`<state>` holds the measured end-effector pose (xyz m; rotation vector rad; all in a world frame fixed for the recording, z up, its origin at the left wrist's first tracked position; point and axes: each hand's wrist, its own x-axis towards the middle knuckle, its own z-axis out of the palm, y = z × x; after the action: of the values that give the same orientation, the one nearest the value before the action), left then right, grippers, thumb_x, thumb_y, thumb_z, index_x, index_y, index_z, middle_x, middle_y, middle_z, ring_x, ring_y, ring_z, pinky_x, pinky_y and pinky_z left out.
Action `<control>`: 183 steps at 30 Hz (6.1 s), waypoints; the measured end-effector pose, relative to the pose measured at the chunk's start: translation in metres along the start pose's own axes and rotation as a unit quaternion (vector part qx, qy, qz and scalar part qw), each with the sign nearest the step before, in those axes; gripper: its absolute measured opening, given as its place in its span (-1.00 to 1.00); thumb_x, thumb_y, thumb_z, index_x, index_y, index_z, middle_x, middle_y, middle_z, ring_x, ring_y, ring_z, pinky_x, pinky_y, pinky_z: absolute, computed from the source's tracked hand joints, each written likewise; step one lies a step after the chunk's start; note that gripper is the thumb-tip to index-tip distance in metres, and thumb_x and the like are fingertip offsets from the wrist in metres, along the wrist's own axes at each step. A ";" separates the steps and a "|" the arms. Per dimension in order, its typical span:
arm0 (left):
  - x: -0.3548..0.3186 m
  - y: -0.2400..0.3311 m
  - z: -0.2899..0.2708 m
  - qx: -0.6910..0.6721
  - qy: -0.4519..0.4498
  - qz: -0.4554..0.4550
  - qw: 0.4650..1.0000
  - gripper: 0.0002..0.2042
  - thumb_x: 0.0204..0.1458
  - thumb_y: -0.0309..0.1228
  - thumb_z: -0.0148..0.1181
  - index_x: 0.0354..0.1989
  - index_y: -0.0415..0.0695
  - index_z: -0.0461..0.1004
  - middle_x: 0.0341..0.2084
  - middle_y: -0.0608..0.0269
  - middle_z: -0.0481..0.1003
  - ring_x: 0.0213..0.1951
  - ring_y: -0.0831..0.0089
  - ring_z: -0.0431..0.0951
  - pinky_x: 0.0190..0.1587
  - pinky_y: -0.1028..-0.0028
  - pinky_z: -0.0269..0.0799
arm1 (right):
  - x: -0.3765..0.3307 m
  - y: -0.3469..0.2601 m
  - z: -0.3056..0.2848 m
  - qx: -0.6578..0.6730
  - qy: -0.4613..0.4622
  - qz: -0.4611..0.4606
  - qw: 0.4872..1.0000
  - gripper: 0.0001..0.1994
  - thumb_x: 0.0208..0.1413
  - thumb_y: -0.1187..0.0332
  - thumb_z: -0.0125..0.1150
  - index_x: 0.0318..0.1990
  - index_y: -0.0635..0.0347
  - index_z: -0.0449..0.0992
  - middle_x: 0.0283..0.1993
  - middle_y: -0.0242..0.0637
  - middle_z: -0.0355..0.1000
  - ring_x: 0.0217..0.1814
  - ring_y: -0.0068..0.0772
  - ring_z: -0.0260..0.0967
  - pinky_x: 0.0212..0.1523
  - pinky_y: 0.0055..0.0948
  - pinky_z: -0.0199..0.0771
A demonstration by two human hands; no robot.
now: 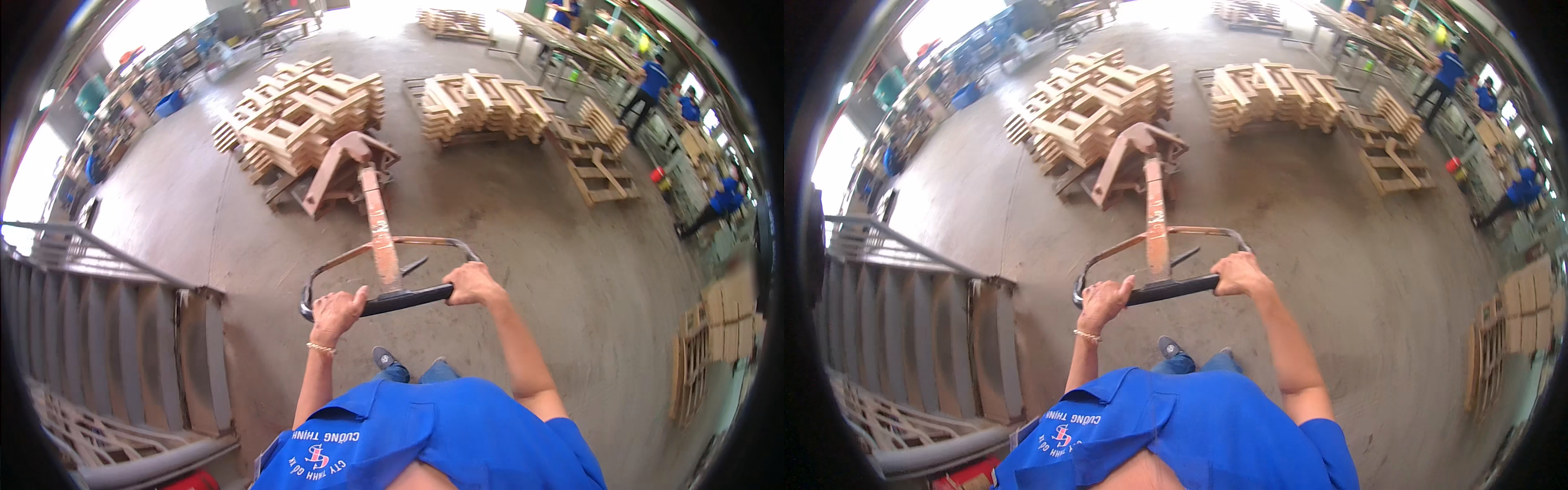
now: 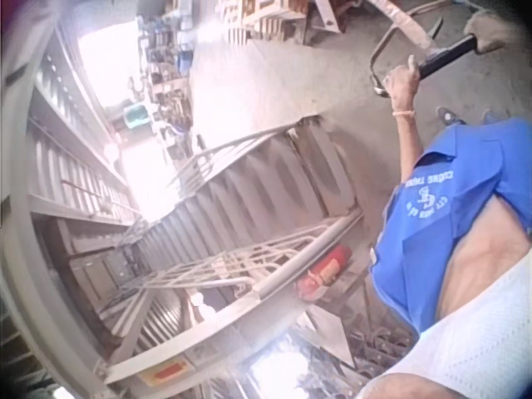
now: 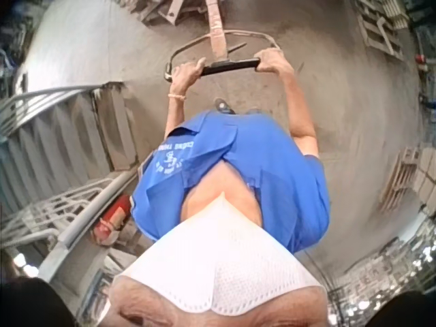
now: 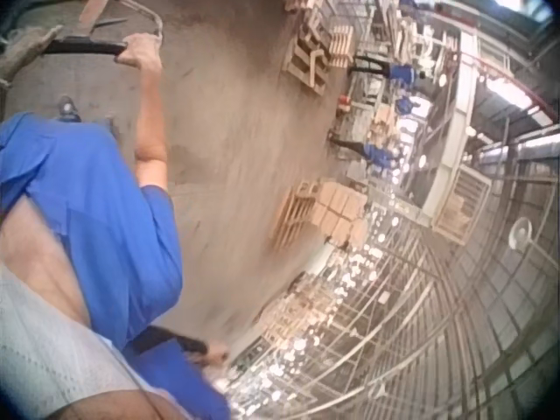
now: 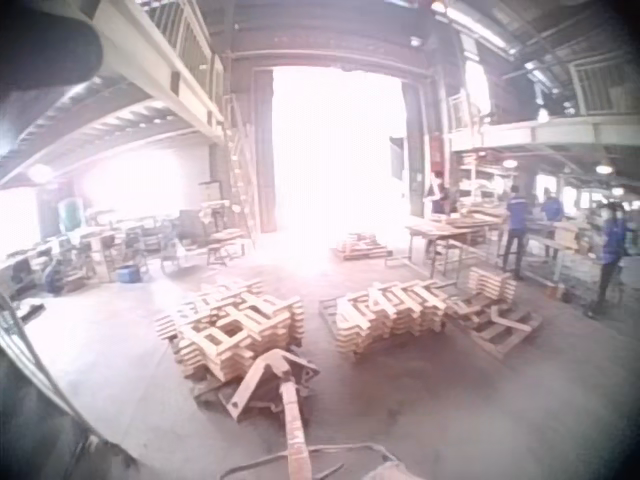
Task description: The person uses a manual pallet jack to move a pallet loaded with wooden frames across a workshop floor. They then repeatedly pick up wooden frames from a nearby pile and place them onto the pallet, stacking them in layers.
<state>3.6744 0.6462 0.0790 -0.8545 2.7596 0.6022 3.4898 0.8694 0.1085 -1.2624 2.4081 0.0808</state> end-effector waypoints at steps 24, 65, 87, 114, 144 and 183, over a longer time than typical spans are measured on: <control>0.010 -0.060 -0.020 0.013 -0.003 0.015 1.000 -0.36 0.12 0.07 -0.34 -0.62 -0.14 0.59 -0.59 -0.01 0.52 -0.31 0.02 0.53 -0.11 0.17 0.31 | 0.030 -0.057 0.013 0.048 0.029 0.013 0.998 -0.83 -0.47 0.28 0.15 -0.58 -0.02 0.55 -0.56 -0.26 0.47 -0.39 -0.23 0.47 -0.32 -0.29 0.42; 0.053 -0.097 -0.018 0.191 0.114 0.137 0.965 -0.80 0.19 -0.29 -0.21 -0.24 -0.05 0.37 -0.47 0.03 0.53 -0.35 0.08 0.56 -0.37 0.17 0.46 | 0.060 -0.072 0.008 -0.015 0.086 -0.001 0.996 -0.68 -0.36 0.26 0.14 -0.35 0.10 0.61 -0.30 -0.18 0.54 -0.18 -0.18 0.50 -0.17 -0.19 0.49; -0.015 -0.066 -0.004 0.065 0.092 0.038 0.993 -0.40 0.10 -0.03 -0.36 -0.45 -0.28 0.56 -0.32 -0.14 0.51 -0.21 -0.02 0.51 -0.06 0.17 0.34 | -0.018 -0.078 0.023 0.026 0.056 0.014 0.998 -0.71 -0.33 0.30 0.08 -0.36 0.00 0.61 -0.32 -0.19 0.53 -0.16 -0.16 0.49 -0.14 -0.19 0.45; -0.092 -0.055 0.006 0.051 0.114 -0.024 0.992 -0.41 0.09 -0.03 -0.33 -0.50 -0.29 0.56 -0.42 -0.19 0.50 -0.27 -0.03 0.52 -0.12 0.16 0.36 | -0.062 -0.090 0.048 0.023 0.052 -0.025 0.998 -0.71 -0.31 0.21 0.13 -0.35 -0.03 0.60 -0.34 -0.20 0.53 -0.20 -0.18 0.49 -0.16 -0.25 0.45; -0.193 0.122 0.018 -0.036 0.103 -0.173 0.979 -0.43 0.10 -0.03 -0.33 -0.40 -0.24 0.57 -0.31 -0.09 0.53 -0.15 0.08 0.51 0.00 0.25 0.32 | -0.161 0.029 -0.011 0.033 0.036 -0.131 0.990 -0.79 -0.31 0.18 0.19 -0.46 -0.02 0.58 -0.47 -0.22 0.50 -0.27 -0.14 0.45 -0.11 -0.21 0.35; -0.324 0.366 0.138 -0.049 0.158 -0.342 0.925 -0.43 0.09 -0.04 -0.31 -0.43 -0.27 0.58 -0.40 -0.19 0.51 -0.22 -0.05 0.53 -0.04 0.16 0.35 | -0.274 0.212 0.010 -0.023 -0.004 -0.338 0.941 -0.81 -0.36 0.22 0.16 -0.53 0.04 0.56 -0.54 -0.14 0.47 -0.36 -0.08 0.45 -0.21 -0.18 0.37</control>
<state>3.7362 1.1418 0.1685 -1.9570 2.4169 0.4899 3.4611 1.2079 0.1767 -2.0254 1.8435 -0.0592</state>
